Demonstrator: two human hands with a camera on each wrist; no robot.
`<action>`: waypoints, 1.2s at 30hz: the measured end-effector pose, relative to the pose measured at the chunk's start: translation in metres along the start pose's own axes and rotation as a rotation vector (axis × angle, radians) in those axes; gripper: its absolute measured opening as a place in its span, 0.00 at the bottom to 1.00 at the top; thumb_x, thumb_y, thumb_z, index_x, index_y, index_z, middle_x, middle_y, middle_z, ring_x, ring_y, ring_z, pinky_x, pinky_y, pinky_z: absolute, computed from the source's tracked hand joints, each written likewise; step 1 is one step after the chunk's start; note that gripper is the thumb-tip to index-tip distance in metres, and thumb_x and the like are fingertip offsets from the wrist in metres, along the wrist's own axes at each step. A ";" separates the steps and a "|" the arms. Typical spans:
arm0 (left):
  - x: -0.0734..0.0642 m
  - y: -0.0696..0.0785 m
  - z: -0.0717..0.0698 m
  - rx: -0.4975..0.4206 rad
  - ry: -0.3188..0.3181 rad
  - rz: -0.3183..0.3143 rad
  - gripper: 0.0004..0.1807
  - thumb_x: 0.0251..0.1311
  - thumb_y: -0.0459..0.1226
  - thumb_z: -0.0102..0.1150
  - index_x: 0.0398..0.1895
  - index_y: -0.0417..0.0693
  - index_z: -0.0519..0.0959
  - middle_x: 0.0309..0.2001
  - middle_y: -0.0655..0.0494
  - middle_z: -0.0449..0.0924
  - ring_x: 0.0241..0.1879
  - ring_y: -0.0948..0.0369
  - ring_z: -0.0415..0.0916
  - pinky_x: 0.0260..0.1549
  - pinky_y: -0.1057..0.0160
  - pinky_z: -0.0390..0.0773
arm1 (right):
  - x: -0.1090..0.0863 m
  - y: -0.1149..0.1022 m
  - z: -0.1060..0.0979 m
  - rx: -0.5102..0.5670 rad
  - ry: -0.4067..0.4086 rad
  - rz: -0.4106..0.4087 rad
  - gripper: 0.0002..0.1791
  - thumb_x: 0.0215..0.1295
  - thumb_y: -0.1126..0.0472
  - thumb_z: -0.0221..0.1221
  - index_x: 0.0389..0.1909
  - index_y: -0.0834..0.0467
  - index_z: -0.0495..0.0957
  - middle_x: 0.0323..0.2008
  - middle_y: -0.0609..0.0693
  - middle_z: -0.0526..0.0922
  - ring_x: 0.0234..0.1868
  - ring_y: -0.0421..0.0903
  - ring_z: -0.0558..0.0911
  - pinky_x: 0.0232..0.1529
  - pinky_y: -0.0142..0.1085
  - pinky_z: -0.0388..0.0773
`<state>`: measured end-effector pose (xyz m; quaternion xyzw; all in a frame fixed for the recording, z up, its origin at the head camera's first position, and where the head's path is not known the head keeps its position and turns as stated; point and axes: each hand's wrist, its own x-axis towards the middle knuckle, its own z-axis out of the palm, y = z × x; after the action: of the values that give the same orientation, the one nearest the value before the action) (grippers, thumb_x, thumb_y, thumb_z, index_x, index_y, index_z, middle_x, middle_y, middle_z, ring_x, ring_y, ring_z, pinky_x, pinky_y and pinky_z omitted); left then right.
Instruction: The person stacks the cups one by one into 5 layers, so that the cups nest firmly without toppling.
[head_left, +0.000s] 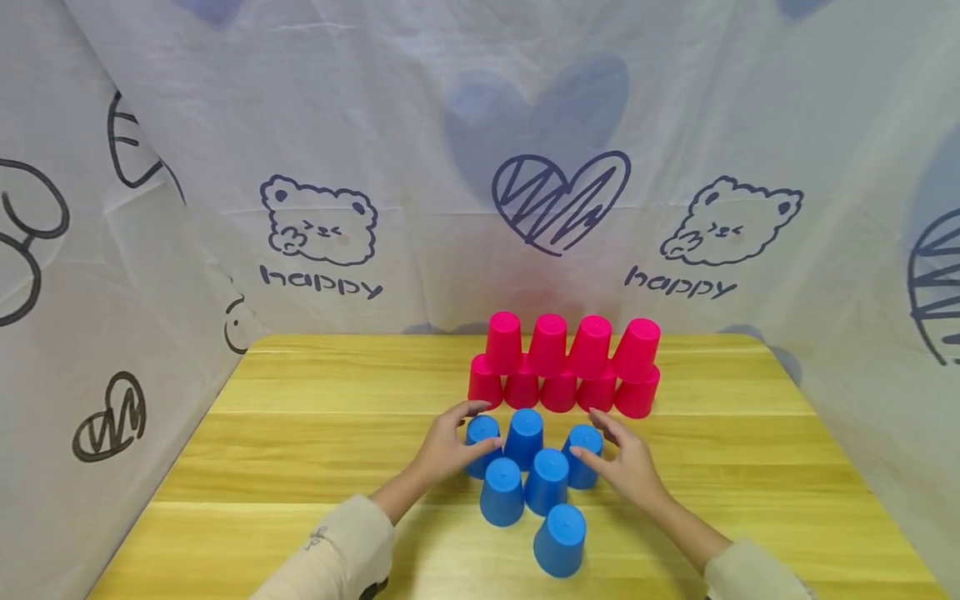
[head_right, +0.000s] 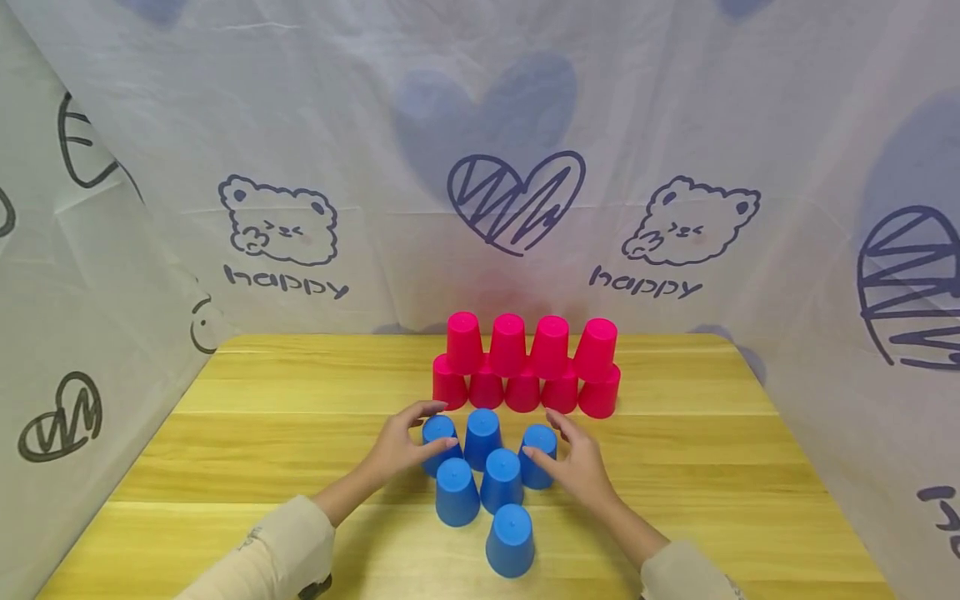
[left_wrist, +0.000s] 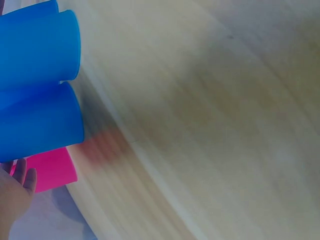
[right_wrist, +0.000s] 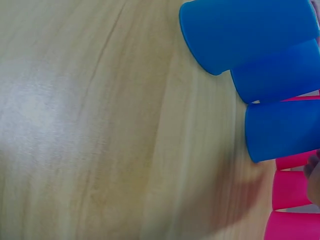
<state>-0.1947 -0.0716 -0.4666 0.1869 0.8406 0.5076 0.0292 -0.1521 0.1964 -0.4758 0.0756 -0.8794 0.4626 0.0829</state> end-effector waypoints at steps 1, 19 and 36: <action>-0.001 -0.001 0.001 -0.001 -0.002 -0.007 0.32 0.52 0.43 0.66 0.59 0.42 0.69 0.58 0.42 0.73 0.57 0.46 0.69 0.56 0.43 0.71 | -0.001 0.001 0.001 0.006 -0.005 0.009 0.35 0.54 0.59 0.66 0.62 0.65 0.66 0.58 0.65 0.73 0.57 0.62 0.74 0.54 0.53 0.74; -0.012 -0.019 0.007 0.006 -0.017 -0.020 0.33 0.52 0.44 0.66 0.59 0.40 0.67 0.53 0.46 0.76 0.54 0.48 0.73 0.53 0.46 0.74 | -0.009 0.013 0.004 0.087 -0.063 0.131 0.31 0.53 0.63 0.66 0.58 0.62 0.67 0.54 0.61 0.76 0.57 0.61 0.74 0.57 0.52 0.72; -0.017 -0.032 0.007 0.072 -0.073 -0.054 0.29 0.53 0.36 0.65 0.57 0.37 0.68 0.53 0.42 0.76 0.53 0.45 0.74 0.51 0.47 0.76 | -0.009 0.009 0.001 0.101 -0.072 0.158 0.28 0.54 0.62 0.66 0.56 0.64 0.68 0.53 0.61 0.77 0.56 0.59 0.75 0.58 0.51 0.71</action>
<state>-0.1863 -0.0848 -0.4996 0.1832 0.8615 0.4688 0.0667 -0.1453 0.2011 -0.4853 0.0267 -0.8607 0.5084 0.0106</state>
